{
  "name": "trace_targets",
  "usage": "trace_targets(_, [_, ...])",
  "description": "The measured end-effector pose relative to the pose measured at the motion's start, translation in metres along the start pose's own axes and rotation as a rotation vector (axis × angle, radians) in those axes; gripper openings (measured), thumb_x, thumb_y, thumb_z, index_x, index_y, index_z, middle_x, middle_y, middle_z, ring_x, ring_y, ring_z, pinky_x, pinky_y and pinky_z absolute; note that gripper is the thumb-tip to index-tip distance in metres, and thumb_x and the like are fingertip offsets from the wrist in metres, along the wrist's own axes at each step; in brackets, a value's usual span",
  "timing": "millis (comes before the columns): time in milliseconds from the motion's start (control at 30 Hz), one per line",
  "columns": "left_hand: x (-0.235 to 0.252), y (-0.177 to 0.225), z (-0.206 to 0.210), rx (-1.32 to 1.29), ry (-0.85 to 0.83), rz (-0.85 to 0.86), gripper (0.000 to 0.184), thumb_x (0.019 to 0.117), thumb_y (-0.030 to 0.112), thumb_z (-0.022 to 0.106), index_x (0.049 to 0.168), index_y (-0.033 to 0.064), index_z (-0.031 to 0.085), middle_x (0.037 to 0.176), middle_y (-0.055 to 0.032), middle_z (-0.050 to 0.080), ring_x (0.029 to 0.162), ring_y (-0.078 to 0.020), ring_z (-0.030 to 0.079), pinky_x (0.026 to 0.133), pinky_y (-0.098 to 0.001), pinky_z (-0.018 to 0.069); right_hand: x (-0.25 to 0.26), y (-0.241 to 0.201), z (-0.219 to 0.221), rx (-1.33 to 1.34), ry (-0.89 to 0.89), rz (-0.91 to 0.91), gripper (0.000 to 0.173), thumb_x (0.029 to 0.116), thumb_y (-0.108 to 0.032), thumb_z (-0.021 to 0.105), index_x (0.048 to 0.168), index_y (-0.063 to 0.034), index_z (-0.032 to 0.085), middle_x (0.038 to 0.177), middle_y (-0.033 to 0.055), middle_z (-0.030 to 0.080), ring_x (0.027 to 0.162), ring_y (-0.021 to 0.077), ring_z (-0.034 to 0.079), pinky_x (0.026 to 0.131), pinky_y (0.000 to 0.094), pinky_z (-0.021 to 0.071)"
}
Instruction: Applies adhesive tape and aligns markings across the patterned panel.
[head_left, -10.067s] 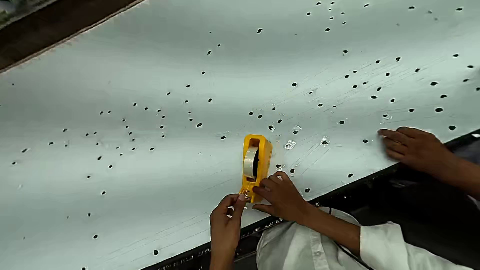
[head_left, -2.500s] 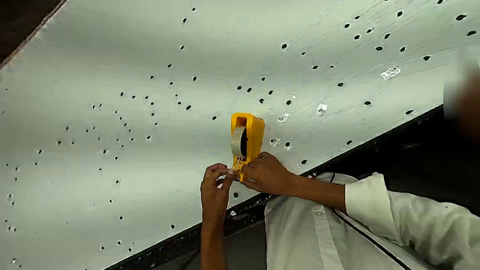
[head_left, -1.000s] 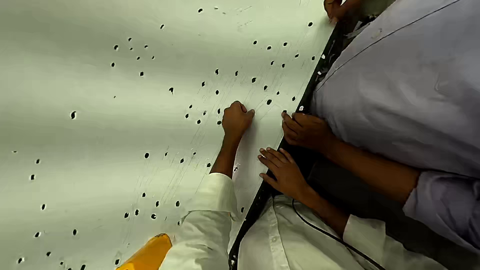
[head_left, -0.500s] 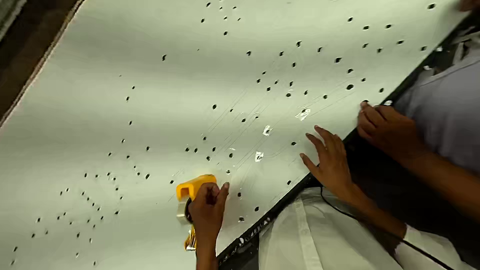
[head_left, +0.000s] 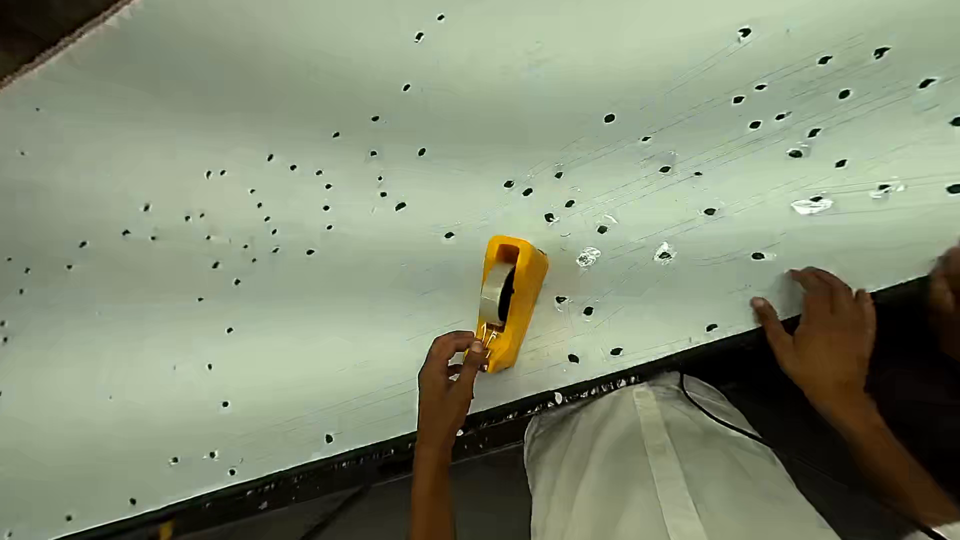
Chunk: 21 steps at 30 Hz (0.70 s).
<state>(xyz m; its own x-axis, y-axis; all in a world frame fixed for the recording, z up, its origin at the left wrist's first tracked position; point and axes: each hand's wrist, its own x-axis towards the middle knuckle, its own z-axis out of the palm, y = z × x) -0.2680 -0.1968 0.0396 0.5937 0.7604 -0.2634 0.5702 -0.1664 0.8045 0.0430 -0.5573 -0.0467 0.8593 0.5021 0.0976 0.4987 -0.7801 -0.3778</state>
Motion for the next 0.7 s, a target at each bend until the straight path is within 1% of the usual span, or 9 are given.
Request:
trace_targets(100, [-0.001, 0.001, -0.002, -0.096, -0.017, -0.002, 0.015, 0.0966, 0.019, 0.065, 0.104, 0.0063, 0.07, 0.125, -0.0083, 0.061, 0.107, -0.019, 0.063, 0.083, -0.0379, 0.0577, 0.014, -0.016, 0.001, 0.042, -0.007, 0.005, 0.074, 0.1009, -0.054, 0.05, 0.143, 0.007, 0.048, 0.149, 0.036, 0.043, 0.14, 0.0556, 0.04, 0.113, 0.0769, 0.0218])
trace_targets(200, [0.0, 0.001, -0.002, -0.162, -0.016, -0.019, 0.009, 0.0957, 0.014, 0.067, 0.099, 0.0056, 0.069, 0.119, -0.0084, 0.062, 0.103, -0.0193, 0.064, 0.08, -0.0384, 0.0581, 0.024, -0.065, 0.003, 0.204, 0.004, -0.028, 0.07, 0.0997, -0.044, 0.059, 0.141, 0.0111, 0.047, 0.15, 0.0385, 0.04, 0.141, 0.0567, 0.038, 0.115, 0.0726, 0.0273])
trace_targets(267, [-0.002, 0.002, -0.001, -0.21, -0.021, -0.039, 0.011, 0.0964, 0.014, 0.066, 0.101, 0.0046, 0.068, 0.117, -0.0087, 0.063, 0.103, -0.0199, 0.063, 0.081, -0.0403, 0.0568, 0.017, -0.118, 0.012, 0.32, -0.052, -0.128, 0.061, 0.0982, -0.036, 0.063, 0.137, 0.0088, 0.053, 0.144, 0.0333, 0.051, 0.134, 0.0509, 0.049, 0.108, 0.0673, 0.0402])
trace_targets(333, [-0.003, 0.005, 0.0, -0.244, -0.025, -0.051, 0.012, 0.0972, 0.015, 0.066, 0.101, 0.004, 0.068, 0.118, -0.0093, 0.063, 0.105, -0.0205, 0.063, 0.085, -0.0418, 0.0567, 0.001, -0.178, 0.025, 0.425, -0.189, -0.272, 0.049, 0.0954, -0.035, 0.068, 0.126, 0.0031, 0.063, 0.129, 0.0245, 0.064, 0.121, 0.0421, 0.061, 0.101, 0.0625, 0.0482])
trace_targets(400, [-0.003, 0.006, 0.001, -0.285, -0.022, -0.071, 0.01, 0.0974, 0.015, 0.066, 0.1, 0.0049, 0.068, 0.118, -0.0091, 0.063, 0.104, -0.0209, 0.064, 0.085, -0.0426, 0.0571, -0.018, -0.23, 0.041, 0.435, -0.259, -0.484, 0.05, 0.0921, -0.047, 0.07, 0.12, -0.0049, 0.07, 0.116, 0.0145, 0.071, 0.109, 0.0329, 0.068, 0.095, 0.0562, 0.053])
trace_targets(467, [-0.002, 0.007, 0.002, -0.3, -0.022, -0.069, 0.011, 0.0979, 0.015, 0.066, 0.101, 0.0052, 0.067, 0.117, -0.0085, 0.063, 0.104, -0.0202, 0.064, 0.086, -0.0419, 0.0568, -0.029, -0.268, 0.057, 0.408, -0.228, -0.665, 0.053, 0.0903, -0.055, 0.068, 0.117, -0.0086, 0.072, 0.105, 0.0086, 0.074, 0.097, 0.0262, 0.07, 0.086, 0.0497, 0.0555])
trace_targets(567, [-0.004, 0.009, 0.0, -0.288, -0.021, -0.053, 0.012, 0.099, 0.017, 0.065, 0.1, 0.0055, 0.067, 0.119, -0.0084, 0.062, 0.103, -0.019, 0.064, 0.084, -0.0396, 0.0573, -0.029, -0.29, 0.074, 0.357, -0.172, -0.771, 0.038, 0.0923, -0.043, 0.069, 0.106, -0.0083, 0.074, 0.089, 0.0079, 0.072, 0.082, 0.026, 0.07, 0.075, 0.0458, 0.0562])
trace_targets(633, [-0.009, 0.012, -0.004, -0.28, 0.009, -0.047, 0.012, 0.0983, 0.019, 0.066, 0.099, 0.0069, 0.068, 0.117, -0.0072, 0.062, 0.103, -0.0179, 0.065, 0.083, -0.0386, 0.0584, -0.026, -0.291, 0.076, 0.313, -0.122, -0.792, 0.031, 0.0919, -0.039, 0.069, 0.1, -0.0098, 0.075, 0.083, 0.0062, 0.071, 0.078, 0.0253, 0.069, 0.073, 0.0455, 0.0547])
trace_targets(700, [-0.019, 0.012, -0.011, -0.236, 0.051, -0.043, 0.012, 0.0963, 0.02, 0.067, 0.097, 0.0073, 0.068, 0.115, -0.0049, 0.062, 0.105, -0.0161, 0.062, 0.085, -0.0368, 0.0561, -0.026, -0.292, 0.073, 0.31, -0.136, -0.783, 0.03, 0.092, -0.038, 0.069, 0.101, -0.0093, 0.075, 0.084, 0.0065, 0.073, 0.079, 0.0257, 0.071, 0.075, 0.0475, 0.0553])
